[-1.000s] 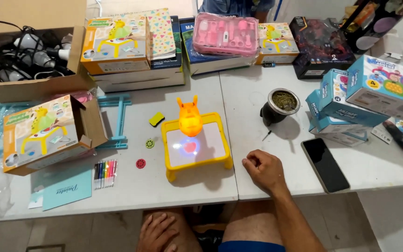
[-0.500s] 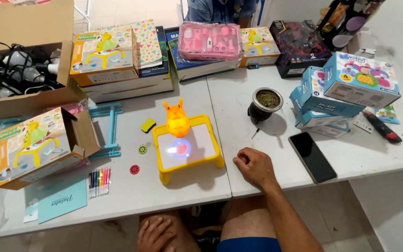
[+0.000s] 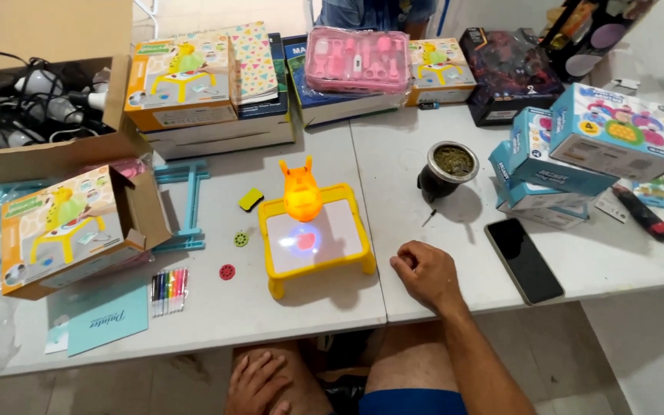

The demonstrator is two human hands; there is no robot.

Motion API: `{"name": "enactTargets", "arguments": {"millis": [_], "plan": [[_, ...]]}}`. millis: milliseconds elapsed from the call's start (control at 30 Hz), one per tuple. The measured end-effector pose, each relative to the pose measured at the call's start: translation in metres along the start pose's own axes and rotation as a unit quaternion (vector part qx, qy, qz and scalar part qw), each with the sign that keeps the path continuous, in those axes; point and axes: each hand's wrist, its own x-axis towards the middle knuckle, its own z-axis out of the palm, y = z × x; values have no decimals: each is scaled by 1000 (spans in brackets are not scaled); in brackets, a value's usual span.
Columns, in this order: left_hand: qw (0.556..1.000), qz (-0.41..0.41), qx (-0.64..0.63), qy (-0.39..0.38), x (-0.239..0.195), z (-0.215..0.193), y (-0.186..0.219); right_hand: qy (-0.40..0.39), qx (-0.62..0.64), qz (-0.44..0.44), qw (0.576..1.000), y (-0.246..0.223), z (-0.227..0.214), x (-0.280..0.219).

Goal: The person is disassembling a yellow giraffe-themed toy drawing board, removing the projector head and the support legs.

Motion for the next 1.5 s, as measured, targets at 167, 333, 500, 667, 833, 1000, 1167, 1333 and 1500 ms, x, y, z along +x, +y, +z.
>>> {"name": "enactTargets", "arguments": {"millis": [167,333,500,667,833,1000,1167,1333,1500], "plan": [[1000,16,25,1,-4,3,-5,-10,5,-10,1000,2,-1,-2],[999,-25,-20,-1,7,-7,11,-10,5,12,1000,-2,-2,-1],[999,-28,-17,24,16,-12,16,-13,-2,12,1000,-4,-2,1],[994,-92,-66,2,31,-30,32,5,-2,-8,1000,-4,-2,3],[1000,5,12,27,-5,7,0,-35,118,-65,990,0,-22,23],[998,-51,-44,-3,17,-22,25,82,313,-331,887,-125,-135,34],[996,-71,-52,-4,26,-22,26,-129,248,-565,776,-225,-217,37],[987,-114,-106,26,43,-56,56,391,443,-576,564,-152,-265,111],[983,-131,-127,-14,41,-59,53,379,218,-586,682,-173,-250,12]]}}
